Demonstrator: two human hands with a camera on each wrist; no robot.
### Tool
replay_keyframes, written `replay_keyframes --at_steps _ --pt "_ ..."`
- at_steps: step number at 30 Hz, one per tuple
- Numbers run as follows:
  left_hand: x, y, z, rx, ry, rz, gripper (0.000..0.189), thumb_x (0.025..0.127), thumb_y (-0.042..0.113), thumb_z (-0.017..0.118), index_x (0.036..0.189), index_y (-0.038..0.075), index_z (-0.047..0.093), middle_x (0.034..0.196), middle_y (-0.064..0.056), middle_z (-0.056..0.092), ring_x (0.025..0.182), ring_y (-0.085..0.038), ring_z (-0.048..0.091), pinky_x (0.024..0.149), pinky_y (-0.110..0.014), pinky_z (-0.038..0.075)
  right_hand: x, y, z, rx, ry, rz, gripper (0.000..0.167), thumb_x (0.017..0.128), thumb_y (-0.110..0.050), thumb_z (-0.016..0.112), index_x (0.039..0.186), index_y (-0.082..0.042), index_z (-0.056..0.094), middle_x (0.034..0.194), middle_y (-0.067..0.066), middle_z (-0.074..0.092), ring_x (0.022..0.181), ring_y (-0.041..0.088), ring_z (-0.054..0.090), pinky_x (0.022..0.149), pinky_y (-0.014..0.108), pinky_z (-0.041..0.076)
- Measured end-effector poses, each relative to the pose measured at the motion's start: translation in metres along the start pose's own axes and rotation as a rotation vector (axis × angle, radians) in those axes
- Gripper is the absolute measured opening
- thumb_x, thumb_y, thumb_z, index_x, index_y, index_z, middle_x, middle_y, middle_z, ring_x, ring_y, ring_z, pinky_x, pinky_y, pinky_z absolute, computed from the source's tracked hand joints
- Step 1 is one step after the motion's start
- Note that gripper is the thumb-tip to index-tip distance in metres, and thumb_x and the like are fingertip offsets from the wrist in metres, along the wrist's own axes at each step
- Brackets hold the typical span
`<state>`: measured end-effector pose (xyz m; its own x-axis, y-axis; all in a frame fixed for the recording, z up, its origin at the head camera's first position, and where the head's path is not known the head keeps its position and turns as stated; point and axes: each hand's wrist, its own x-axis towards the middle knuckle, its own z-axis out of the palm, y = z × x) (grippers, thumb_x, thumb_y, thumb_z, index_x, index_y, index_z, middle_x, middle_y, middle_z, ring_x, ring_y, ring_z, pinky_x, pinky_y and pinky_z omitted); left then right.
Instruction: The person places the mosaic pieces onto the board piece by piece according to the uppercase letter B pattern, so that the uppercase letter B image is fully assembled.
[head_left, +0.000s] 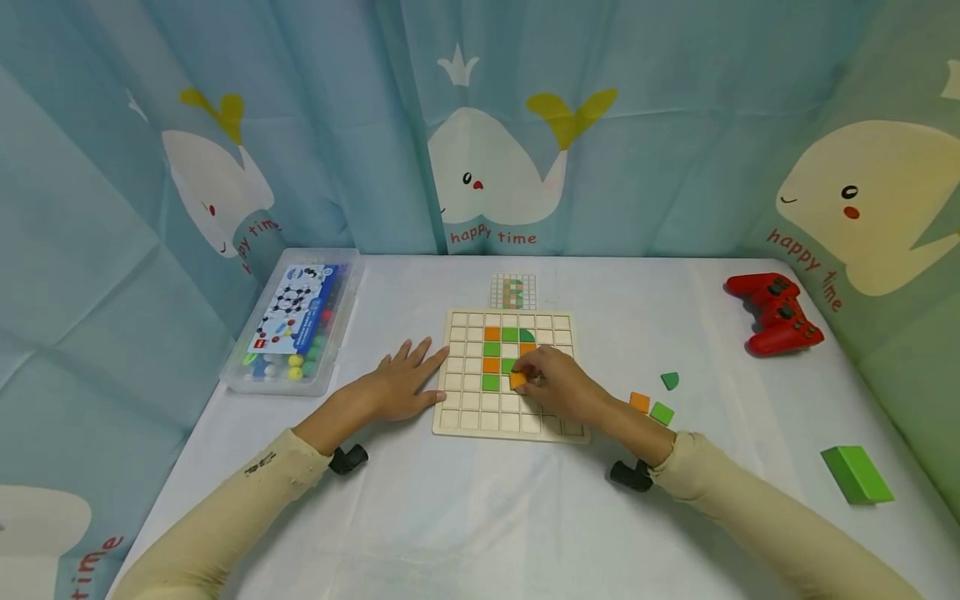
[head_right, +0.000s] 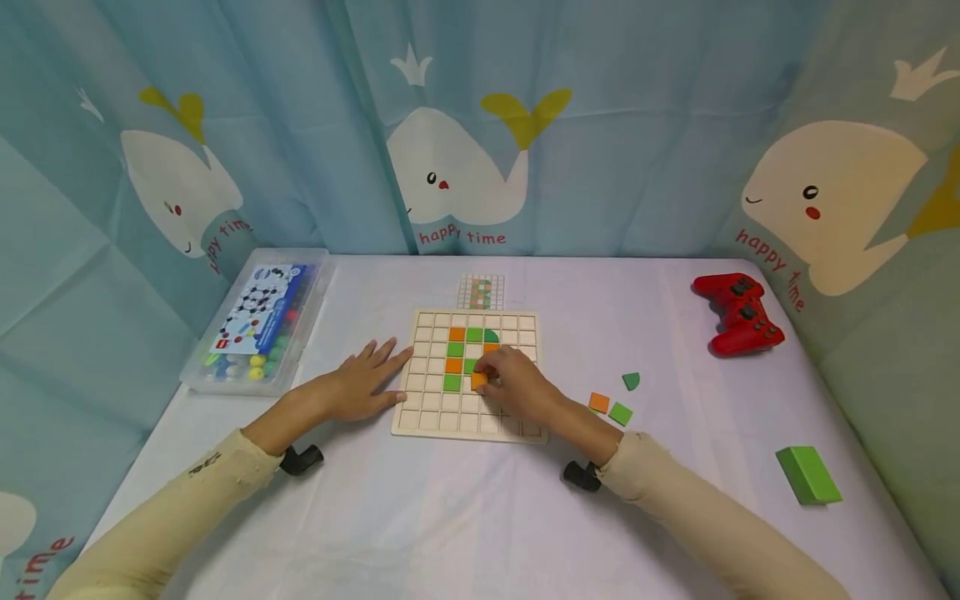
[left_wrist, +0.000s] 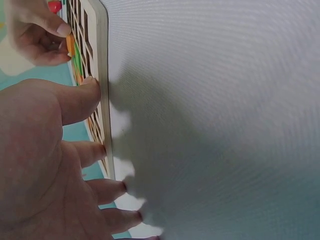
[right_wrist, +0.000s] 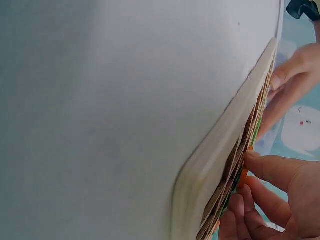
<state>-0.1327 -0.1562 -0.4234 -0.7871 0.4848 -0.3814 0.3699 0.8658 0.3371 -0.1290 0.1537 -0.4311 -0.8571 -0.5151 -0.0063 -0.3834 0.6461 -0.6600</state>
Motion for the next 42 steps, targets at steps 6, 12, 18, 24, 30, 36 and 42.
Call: replay_keyframes --at_steps 6,12,18,24,30,36,42 --pt "0.0 0.001 0.0 -0.011 0.004 -0.011 0.078 0.11 0.051 0.049 0.172 0.023 0.011 0.177 -0.017 0.001 0.162 -0.045 -0.002 0.127 -0.067 0.009 0.002 -0.009 0.005 -0.027 0.02 -0.002 0.013 0.095 -0.005 0.079 0.106 -0.004 0.073 0.11 0.007 0.067 0.099 0.019 0.062 0.087 0.035 0.057" --pt "-0.001 0.001 0.0 -0.006 0.004 -0.012 0.078 0.11 0.052 0.048 0.172 0.024 0.01 0.177 -0.016 0.0 0.162 -0.044 -0.003 0.128 -0.067 0.009 0.003 -0.01 0.009 -0.016 0.016 -0.015 0.008 0.095 -0.004 0.078 0.102 -0.003 0.074 0.107 0.007 0.068 0.095 0.018 0.062 0.083 0.032 0.056" --pt "-0.003 0.001 0.001 -0.005 0.013 0.002 0.078 0.11 0.053 0.049 0.172 0.024 0.011 0.177 -0.016 0.001 0.162 -0.046 -0.002 0.127 -0.067 0.01 0.002 -0.011 0.008 -0.024 0.009 -0.014 0.009 0.096 -0.002 0.076 0.104 -0.003 0.076 0.108 0.007 0.068 0.095 0.016 0.063 0.083 0.03 0.057" --pt "-0.003 0.001 0.0 -0.002 0.014 0.0 0.078 0.11 0.053 0.049 0.172 0.023 0.011 0.177 -0.017 0.001 0.162 -0.046 -0.001 0.127 -0.068 0.011 -0.002 -0.008 0.004 -0.032 0.006 -0.049 0.013 0.097 -0.003 0.076 0.11 -0.003 0.077 0.113 0.008 0.066 0.102 0.021 0.065 0.088 0.035 0.058" --pt "-0.002 0.002 0.001 -0.004 0.017 0.0 0.078 0.11 0.052 0.049 0.172 0.022 0.012 0.177 -0.018 0.003 0.162 -0.047 0.0 0.127 -0.068 0.011 -0.014 0.009 -0.019 -0.028 0.056 0.061 0.014 0.1 -0.009 0.073 0.113 -0.004 0.075 0.115 0.01 0.066 0.108 0.028 0.064 0.096 0.047 0.056" --pt "-0.001 0.001 0.002 0.007 0.015 0.001 0.078 0.111 0.051 0.048 0.172 0.021 0.012 0.177 -0.019 0.004 0.162 -0.048 0.0 0.127 -0.069 0.012 -0.043 0.041 -0.062 -0.095 0.118 0.216 0.026 0.101 -0.014 0.072 0.121 0.003 0.068 0.118 0.022 0.063 0.109 0.038 0.059 0.095 0.056 0.052" --pt "0.0 0.0 0.001 0.003 0.001 -0.008 0.078 0.11 0.052 0.048 0.172 0.022 0.01 0.177 -0.018 0.002 0.162 -0.047 -0.001 0.127 -0.068 0.01 -0.077 0.071 -0.1 -0.184 0.067 0.442 0.049 0.098 -0.024 0.076 0.125 0.013 0.057 0.119 0.033 0.06 0.106 0.044 0.058 0.09 0.058 0.055"
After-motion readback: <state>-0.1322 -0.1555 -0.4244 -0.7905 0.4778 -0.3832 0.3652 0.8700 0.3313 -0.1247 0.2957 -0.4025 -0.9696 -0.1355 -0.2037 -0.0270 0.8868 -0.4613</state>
